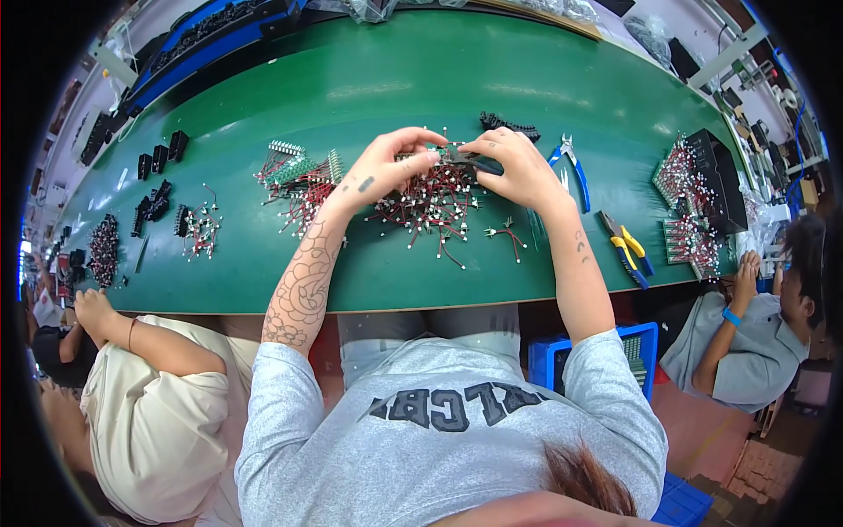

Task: The person trims small circuit boards attached to wires using wire cutters, repeatedly picking up each component, cutting it, and setting it down on the workbench.

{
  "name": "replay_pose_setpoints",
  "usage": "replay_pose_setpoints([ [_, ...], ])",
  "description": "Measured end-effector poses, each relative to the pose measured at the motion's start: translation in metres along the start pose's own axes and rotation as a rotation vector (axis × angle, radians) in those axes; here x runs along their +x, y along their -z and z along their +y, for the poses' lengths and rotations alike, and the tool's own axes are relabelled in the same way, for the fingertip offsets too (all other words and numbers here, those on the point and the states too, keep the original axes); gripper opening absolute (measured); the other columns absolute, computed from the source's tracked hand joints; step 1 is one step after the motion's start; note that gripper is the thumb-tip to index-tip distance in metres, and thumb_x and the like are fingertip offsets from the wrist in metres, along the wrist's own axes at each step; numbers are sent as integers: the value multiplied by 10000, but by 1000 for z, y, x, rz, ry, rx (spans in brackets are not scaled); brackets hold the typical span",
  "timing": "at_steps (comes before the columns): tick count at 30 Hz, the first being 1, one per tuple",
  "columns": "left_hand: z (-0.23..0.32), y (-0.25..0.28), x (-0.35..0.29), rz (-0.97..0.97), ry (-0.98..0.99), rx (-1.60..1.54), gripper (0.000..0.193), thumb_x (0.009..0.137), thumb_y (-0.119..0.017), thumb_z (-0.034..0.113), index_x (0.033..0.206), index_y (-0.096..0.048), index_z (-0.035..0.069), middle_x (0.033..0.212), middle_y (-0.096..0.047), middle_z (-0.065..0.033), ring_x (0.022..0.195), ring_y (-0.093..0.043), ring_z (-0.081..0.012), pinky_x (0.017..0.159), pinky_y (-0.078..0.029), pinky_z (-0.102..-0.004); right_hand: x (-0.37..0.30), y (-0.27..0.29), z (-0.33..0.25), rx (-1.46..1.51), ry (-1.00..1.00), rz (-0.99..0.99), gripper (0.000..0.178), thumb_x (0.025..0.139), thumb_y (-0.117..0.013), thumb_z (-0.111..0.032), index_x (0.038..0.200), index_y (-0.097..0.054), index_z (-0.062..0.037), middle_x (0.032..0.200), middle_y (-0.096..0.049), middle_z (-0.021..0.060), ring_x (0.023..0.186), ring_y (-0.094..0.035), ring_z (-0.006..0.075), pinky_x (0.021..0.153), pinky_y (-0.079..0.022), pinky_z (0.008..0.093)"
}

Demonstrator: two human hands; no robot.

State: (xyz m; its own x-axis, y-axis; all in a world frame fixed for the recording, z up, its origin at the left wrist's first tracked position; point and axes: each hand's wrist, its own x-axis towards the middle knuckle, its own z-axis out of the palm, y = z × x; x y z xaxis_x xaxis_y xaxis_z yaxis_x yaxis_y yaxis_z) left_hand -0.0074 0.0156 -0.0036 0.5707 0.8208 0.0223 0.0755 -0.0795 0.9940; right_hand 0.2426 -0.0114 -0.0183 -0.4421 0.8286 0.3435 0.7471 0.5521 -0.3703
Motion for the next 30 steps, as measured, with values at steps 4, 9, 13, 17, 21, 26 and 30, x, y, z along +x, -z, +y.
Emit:
replay_pose_setpoints([
  [4, -1, -8, -2, 15, -45, 268, 213, 896, -671, 171, 1048, -686, 22, 858, -665, -21, 697, -563, -82, 613, -456, -210, 1, -2, -3, 0, 73, 46, 355, 742, -685, -111, 1096, -712, -119, 1028, -664, 47, 957, -591, 228, 944, -435, 336],
  [9, -3, -7, -3, 94, -76, 319, 201, 869, -711, 180, 979, -702, 12, 858, -680, -15, 713, -571, -87, 648, -467, -225, 2, -4, -4, -25, 88, 117, 359, 735, -689, -107, 1093, -713, -122, 1035, -666, 41, 976, -592, 224, 953, -432, 336],
  [13, -1, -6, -3, 83, -82, 295, 180, 860, -720, 148, 970, -704, 6, 881, -683, -18, 755, -574, -63, 677, -454, -182, 1, 0, -3, -33, 108, 139, 365, 731, -691, -104, 1095, -713, -128, 1039, -668, 37, 996, -593, 219, 960, -432, 341],
  [17, -4, 1, -1, 58, -42, 295, 193, 889, -691, 152, 1032, -679, 23, 881, -668, -17, 721, -549, -51, 628, -426, -170, 1, 3, 2, -62, 80, 183, 363, 733, -692, -103, 1093, -714, -135, 1040, -670, 36, 1000, -597, 218, 952, -440, 342],
  [21, -2, -1, -1, 59, 26, 121, 201, 915, -657, 162, 1071, -641, 35, 871, -654, -21, 692, -526, -49, 584, -398, -171, 2, 2, -2, -39, 95, 227, 355, 735, -691, -103, 1088, -715, -139, 1032, -671, 35, 985, -600, 218, 934, -451, 341],
  [26, -4, 0, -1, 7, 64, -164, 197, 953, -598, 161, 1117, -583, 53, 871, -633, -26, 667, -491, -42, 543, -355, -167, 2, -1, -8, 6, 87, 206, 379, 722, -678, -86, 1096, -714, -133, 1024, -666, 44, 958, -596, 234, 916, -459, 346],
  [30, -5, -2, -1, -60, 34, -260, 182, 976, -559, 147, 1138, -552, 65, 883, -621, -27, 651, -462, -30, 528, -322, -153, 2, -2, -10, 16, 47, 154, 401, 707, -666, -67, 1102, -713, -120, 1016, -659, 55, 938, -588, 250, 903, -460, 351],
])
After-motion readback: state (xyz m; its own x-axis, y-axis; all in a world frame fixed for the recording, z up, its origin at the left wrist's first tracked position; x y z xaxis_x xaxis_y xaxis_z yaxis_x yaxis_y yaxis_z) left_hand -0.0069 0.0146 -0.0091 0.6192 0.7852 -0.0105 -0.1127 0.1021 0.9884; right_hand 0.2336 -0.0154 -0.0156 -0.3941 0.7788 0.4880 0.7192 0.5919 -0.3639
